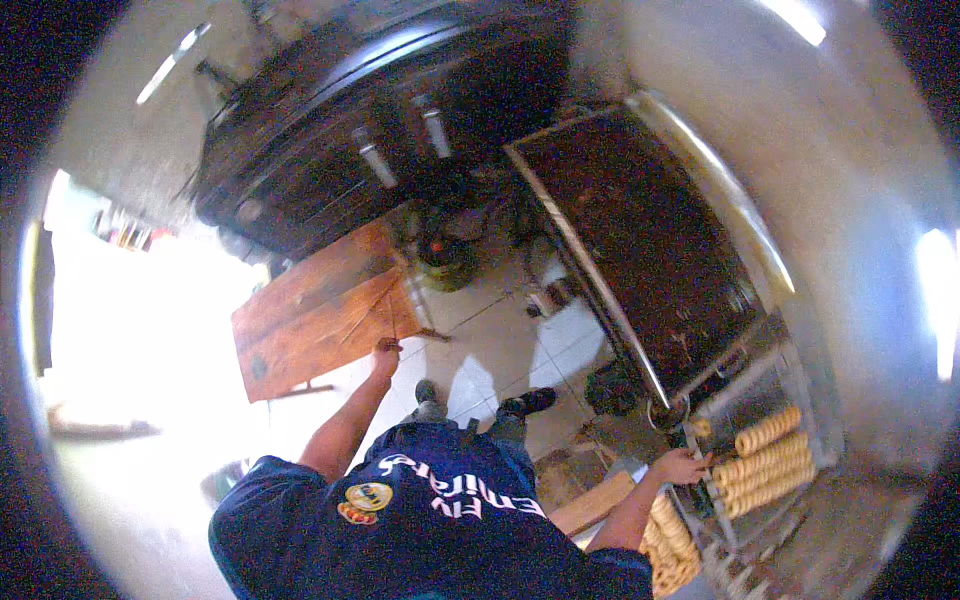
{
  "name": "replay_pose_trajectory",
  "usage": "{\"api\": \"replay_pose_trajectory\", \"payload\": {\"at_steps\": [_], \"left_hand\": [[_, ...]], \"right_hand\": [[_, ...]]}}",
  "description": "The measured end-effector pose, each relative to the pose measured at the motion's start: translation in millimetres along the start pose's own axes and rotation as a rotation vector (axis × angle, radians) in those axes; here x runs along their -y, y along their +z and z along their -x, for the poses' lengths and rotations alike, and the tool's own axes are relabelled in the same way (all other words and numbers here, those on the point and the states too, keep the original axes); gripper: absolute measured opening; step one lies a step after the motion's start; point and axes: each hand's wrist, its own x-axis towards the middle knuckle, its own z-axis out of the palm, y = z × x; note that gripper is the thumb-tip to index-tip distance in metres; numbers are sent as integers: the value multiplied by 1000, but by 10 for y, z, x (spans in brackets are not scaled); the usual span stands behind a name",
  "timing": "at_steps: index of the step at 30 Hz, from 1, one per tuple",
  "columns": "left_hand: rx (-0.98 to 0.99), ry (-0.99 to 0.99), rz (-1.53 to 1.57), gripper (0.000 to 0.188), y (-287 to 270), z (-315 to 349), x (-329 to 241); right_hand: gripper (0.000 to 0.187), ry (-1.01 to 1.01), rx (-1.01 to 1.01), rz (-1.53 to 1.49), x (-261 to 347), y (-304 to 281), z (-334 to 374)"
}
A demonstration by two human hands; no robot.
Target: The person arranges cooked donuts on a tray and uses a long metal skewer to thread them into a spiral shape. They then transfer the assembled donut spirals to a cooling rack and load raw donut dough from a wooden board onto a griddle for cooking.
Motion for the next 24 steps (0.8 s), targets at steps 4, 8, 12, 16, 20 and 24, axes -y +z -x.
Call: {"api": "replay_pose_trajectory", "payload": {"at_steps": [4,8,12,16,20,24], "left_hand": [[-94,44,-322,14,-482,-333,780],[-75,-13,-359,16,-820,-774,892],[10,117,-453,18,-1024,-1420,962],[19,403,-666,27,-1073,-2251,1349],[279,410,-598,46,-1184,-2441,962],[289,565,-716,69,-1209,-2116,792]], "right_hand": [[44,-355,163,-279,508,-580,1251],[47,-547,494,-427,489,-1141,2434],[49,-541,849,-378,236,-1736,3172],[47,-654,760,-478,-122,-2066,3669],[49,-438,852,-423,-385,-2455,4094],[44,-32,848,-301,-591,-2564,4497]]}}
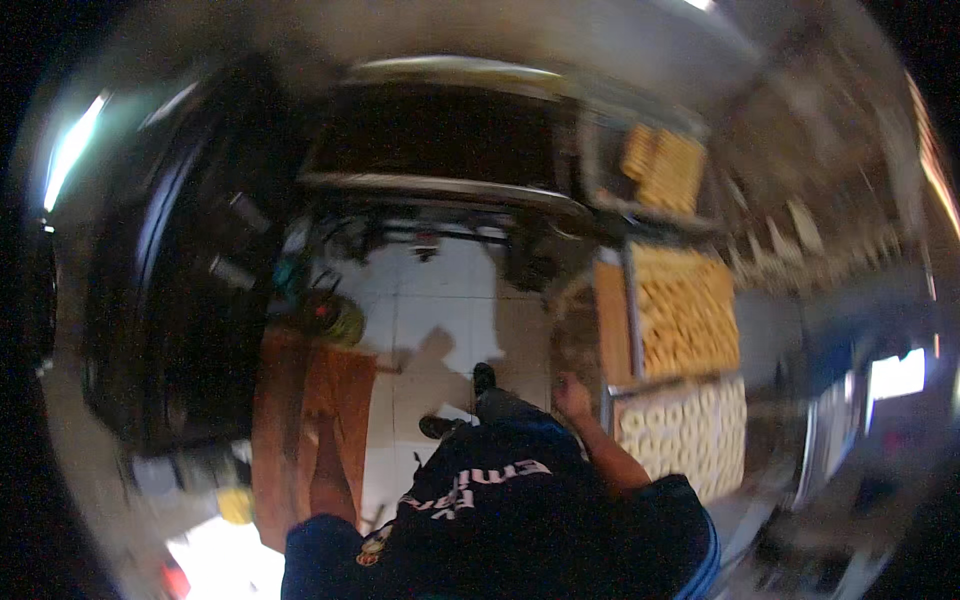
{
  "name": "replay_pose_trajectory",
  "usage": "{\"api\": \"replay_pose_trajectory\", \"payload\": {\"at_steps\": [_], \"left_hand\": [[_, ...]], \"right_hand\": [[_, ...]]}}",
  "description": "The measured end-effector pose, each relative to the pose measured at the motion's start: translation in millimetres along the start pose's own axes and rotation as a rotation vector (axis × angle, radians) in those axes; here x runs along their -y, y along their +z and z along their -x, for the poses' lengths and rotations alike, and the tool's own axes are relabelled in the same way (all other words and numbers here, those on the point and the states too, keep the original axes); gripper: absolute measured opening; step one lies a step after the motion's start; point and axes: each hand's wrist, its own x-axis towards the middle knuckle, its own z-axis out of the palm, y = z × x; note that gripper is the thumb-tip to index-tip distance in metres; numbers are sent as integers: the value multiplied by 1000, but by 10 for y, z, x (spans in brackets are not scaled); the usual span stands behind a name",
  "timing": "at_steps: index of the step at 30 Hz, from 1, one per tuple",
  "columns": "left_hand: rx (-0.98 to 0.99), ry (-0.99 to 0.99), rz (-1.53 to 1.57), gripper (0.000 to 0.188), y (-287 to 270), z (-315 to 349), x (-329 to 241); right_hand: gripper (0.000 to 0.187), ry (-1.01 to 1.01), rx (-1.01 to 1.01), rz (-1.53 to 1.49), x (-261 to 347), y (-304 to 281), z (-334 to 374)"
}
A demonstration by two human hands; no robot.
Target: The person arranges cooked donuts on a tray and uses a long metal skewer to thread them into a spiral shape. They then transfer the assembled donut spirals to a cooling rack and load raw donut dough from a wooden board onto a griddle for cooking.
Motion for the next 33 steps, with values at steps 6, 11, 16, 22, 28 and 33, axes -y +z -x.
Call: {"api": "replay_pose_trajectory", "payload": {"at_steps": [6,11,16,22,28,33], "left_hand": [[-267,328,-15,51,122,739,-493],[310,800,346,32,626,1125,-1175],[817,1078,315,25,1191,1640,-2552],[1357,831,290,32,1252,3032,-3578],[1476,731,162,26,1885,4265,-3493],[1343,776,259,20,2020,4578,-3407]], "right_hand": [[31,237,-159,-358,95,295,897],[30,391,-380,-486,81,204,1863],[21,634,-848,-425,192,-85,2791],[21,1090,-1422,-330,-645,-635,3678],[32,1250,-1452,-256,-2082,-728,4398],[38,1251,-1305,-530,-2385,-745,4189]]}}
